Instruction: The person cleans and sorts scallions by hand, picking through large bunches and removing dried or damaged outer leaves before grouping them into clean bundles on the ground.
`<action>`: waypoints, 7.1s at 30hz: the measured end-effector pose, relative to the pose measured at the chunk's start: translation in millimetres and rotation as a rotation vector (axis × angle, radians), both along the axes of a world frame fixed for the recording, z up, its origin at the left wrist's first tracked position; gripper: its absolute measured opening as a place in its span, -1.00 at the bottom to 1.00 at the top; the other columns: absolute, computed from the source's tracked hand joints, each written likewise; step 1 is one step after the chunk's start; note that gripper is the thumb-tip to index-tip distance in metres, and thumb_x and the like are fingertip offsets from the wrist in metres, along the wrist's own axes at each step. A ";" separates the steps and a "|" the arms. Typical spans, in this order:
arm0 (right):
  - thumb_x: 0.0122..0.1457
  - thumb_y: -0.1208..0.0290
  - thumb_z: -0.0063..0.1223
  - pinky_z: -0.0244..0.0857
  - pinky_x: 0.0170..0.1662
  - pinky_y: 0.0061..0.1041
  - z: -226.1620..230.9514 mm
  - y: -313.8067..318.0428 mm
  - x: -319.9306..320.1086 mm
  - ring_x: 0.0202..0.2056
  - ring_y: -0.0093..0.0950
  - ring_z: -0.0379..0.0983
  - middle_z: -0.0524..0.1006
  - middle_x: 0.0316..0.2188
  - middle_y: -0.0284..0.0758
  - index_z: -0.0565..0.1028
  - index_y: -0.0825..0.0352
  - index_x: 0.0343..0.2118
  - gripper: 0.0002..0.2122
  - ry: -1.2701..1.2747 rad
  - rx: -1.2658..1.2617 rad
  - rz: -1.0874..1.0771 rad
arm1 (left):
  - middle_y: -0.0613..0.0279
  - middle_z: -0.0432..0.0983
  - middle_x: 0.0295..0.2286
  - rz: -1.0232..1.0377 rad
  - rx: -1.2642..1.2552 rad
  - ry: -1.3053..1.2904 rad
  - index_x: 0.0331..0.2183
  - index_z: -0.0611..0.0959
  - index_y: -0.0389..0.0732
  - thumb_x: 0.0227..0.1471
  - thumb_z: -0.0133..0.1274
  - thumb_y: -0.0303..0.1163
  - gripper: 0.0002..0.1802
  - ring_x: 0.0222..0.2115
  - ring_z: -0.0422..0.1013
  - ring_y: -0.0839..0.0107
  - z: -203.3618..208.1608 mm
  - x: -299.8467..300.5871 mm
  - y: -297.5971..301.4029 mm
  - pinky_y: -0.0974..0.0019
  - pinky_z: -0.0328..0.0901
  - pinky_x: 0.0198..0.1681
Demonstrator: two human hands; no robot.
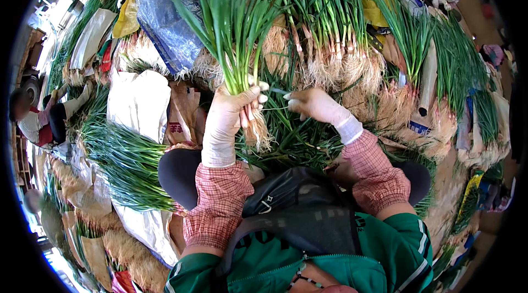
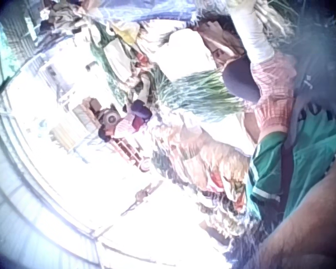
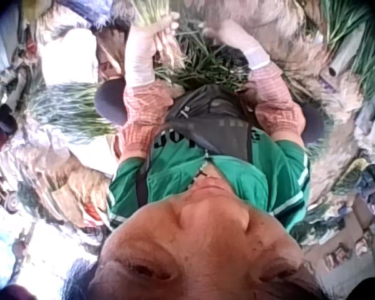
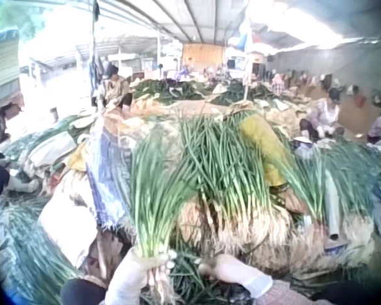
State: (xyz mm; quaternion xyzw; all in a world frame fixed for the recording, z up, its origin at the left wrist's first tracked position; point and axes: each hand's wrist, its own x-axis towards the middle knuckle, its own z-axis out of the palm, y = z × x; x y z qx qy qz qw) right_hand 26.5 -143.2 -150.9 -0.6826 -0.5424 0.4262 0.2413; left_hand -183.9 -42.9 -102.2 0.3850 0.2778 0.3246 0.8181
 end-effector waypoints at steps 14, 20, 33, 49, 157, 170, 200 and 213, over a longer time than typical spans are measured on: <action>0.23 0.40 -0.07 0.19 -0.73 -0.67 -16.0 72.0 40.5 -0.67 -0.66 0.34 0.55 -0.47 -0.28 0.52 0.31 -0.30 -0.86 -0.560 0.604 -0.242 | 0.20 0.57 -0.53 -0.036 0.055 0.270 -0.38 0.57 -0.30 -0.11 0.23 -0.49 -0.81 -0.77 0.28 0.69 -38.6 54.0 -8.7 0.60 0.15 -0.75; 0.21 0.39 -0.02 0.27 -0.40 -0.65 -17.0 42.5 -28.9 -0.46 -0.64 0.35 0.44 -0.50 -0.42 0.50 0.40 -0.29 -0.83 0.378 0.424 -0.619 | 0.33 0.46 -0.68 0.008 0.105 0.331 -0.39 0.57 -0.30 -0.13 0.24 -0.52 -0.80 -0.79 0.28 0.64 -47.3 49.4 -13.0 0.58 0.14 -0.76; 0.27 0.43 -0.16 0.21 -0.63 -0.82 8.6 64.4 15.6 -0.62 -0.74 0.28 0.45 -0.54 -0.38 0.45 0.41 -0.20 -0.81 1.114 0.522 -1.242 | 0.27 0.41 -0.67 -0.056 -0.008 0.133 -0.35 0.47 -0.27 -0.09 0.14 -0.64 -0.78 -0.72 0.36 0.47 -44.1 28.2 -6.1 0.41 0.35 -0.61; 0.22 0.30 -0.06 0.43 -0.34 -0.58 -35.3 -52.7 2.1 -0.42 -0.50 0.49 0.53 -0.33 -0.21 0.48 0.39 -0.16 -0.74 -0.468 0.142 0.055 | -0.05 0.48 -0.12 -0.199 -0.012 -0.213 -0.18 0.45 -0.32 -0.17 0.13 -0.71 -0.58 -0.43 0.48 0.45 10.9 -2.6 1.1 0.46 0.41 -0.36; 0.23 0.06 -0.13 0.27 -0.47 -0.51 25.8 29.7 30.4 -0.50 -0.49 0.42 0.56 -0.36 -0.27 0.40 0.28 -0.02 -0.59 -0.141 0.296 -0.638 | 0.32 0.36 -0.55 -0.278 -0.333 -0.433 0.03 0.37 -0.43 -0.03 0.11 -0.45 -0.43 -0.54 0.27 0.50 -24.9 49.9 2.1 0.49 0.24 -0.51; 0.20 0.26 -0.02 0.40 -0.54 -0.50 -10.4 -10.3 20.0 -0.64 -0.42 0.39 0.45 -0.64 -0.33 0.49 0.38 -0.33 -0.76 -0.530 0.538 -0.205 | 0.09 0.57 -0.37 -0.231 -0.213 -0.209 -0.19 0.50 -0.34 -0.05 0.13 -0.54 -0.68 -0.54 0.52 0.37 -49.9 70.8 -8.1 0.34 0.45 -0.55; 0.25 0.25 -0.20 0.42 -0.52 -0.46 18.3 -7.1 10.9 -0.56 -0.43 0.47 0.48 -0.58 -0.18 0.45 0.36 -0.22 -0.73 -0.863 0.340 -0.007 | 0.03 0.54 -0.32 -0.145 -0.292 -0.178 -0.24 0.54 -0.39 -0.10 0.05 -0.68 -0.72 -0.09 0.42 0.12 -62.6 73.8 -6.4 0.19 0.34 0.01; 0.18 0.42 -0.03 0.39 -0.17 -0.36 -22.4 20.8 -19.4 -0.34 -0.43 0.49 0.55 -0.27 -0.25 0.49 0.37 -0.18 -0.80 1.021 0.163 -0.876 | 0.15 0.48 -0.37 -0.227 -0.270 -0.387 -0.23 0.46 -0.31 -0.06 0.07 -0.63 -0.73 -0.28 0.46 0.23 -63.4 60.0 -2.2 0.26 0.46 -0.26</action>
